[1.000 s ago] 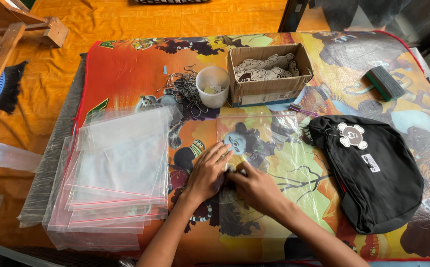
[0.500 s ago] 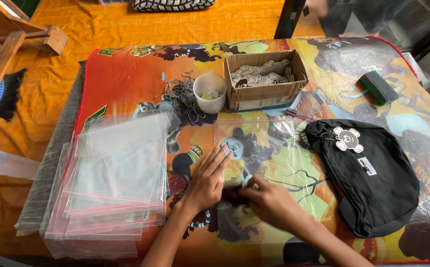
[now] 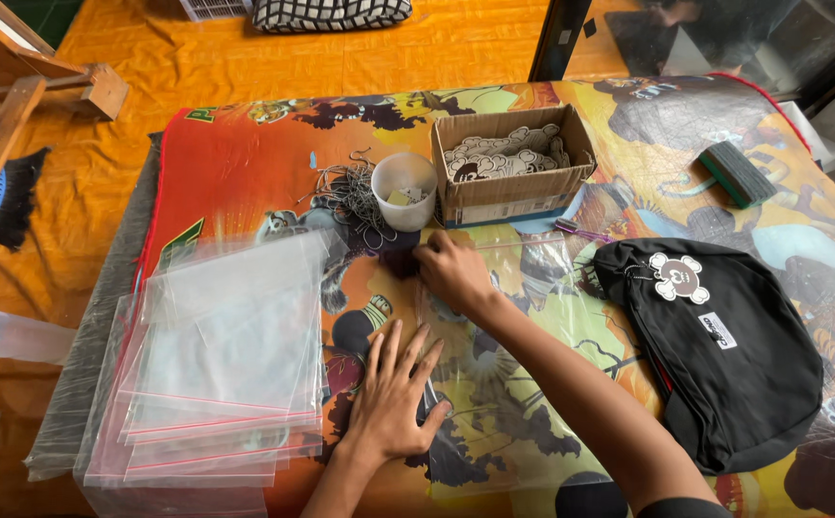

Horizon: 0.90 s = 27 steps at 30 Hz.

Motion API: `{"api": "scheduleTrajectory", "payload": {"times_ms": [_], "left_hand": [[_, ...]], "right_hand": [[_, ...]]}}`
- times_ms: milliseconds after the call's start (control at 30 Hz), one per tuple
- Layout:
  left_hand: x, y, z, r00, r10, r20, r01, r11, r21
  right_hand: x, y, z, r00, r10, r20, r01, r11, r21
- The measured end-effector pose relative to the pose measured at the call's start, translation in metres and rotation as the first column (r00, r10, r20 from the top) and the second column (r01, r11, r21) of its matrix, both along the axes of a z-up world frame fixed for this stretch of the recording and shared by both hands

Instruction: The person places a small dark cloth item into a clear plastic bag and seals it. They then place a black drawstring bag into another plastic bag, seal it, and place the sealed package into a green plastic basket.

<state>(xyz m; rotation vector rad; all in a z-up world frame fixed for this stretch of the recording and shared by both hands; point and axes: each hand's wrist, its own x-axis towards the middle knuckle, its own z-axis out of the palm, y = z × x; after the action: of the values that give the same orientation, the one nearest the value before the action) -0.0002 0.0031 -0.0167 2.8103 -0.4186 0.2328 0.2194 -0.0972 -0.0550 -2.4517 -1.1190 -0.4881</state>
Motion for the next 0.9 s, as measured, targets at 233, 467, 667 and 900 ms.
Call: {"api": "scheduleTrajectory", "payload": {"times_ms": [233, 467, 667, 900], "left_hand": [[0.000, -0.001, 0.008, 0.998, -0.003, 0.067, 0.000, 0.998, 0.057], [0.001, -0.001, 0.007, 0.999, -0.034, 0.018, 0.035, 0.999, -0.033], [0.001, -0.002, 0.007, 0.999, -0.006, 0.033, 0.007, 1.000, -0.024], [0.001, -0.005, 0.011, 1.000, 0.004, 0.022, -0.004, 1.000, -0.019]], "right_hand": [[-0.074, -0.038, 0.057, 0.965, 0.052, -0.256, -0.082, 0.991, -0.108], [-0.018, -0.110, -0.009, 0.992, -0.017, -0.128, -0.010, 0.978, -0.210], [-0.004, -0.132, 0.001, 0.953, -0.300, -0.051, 0.269, 0.909, -0.318], [-0.094, -0.128, 0.016, 0.956, 0.241, -0.167, -0.265, 0.955, -0.137]]}}
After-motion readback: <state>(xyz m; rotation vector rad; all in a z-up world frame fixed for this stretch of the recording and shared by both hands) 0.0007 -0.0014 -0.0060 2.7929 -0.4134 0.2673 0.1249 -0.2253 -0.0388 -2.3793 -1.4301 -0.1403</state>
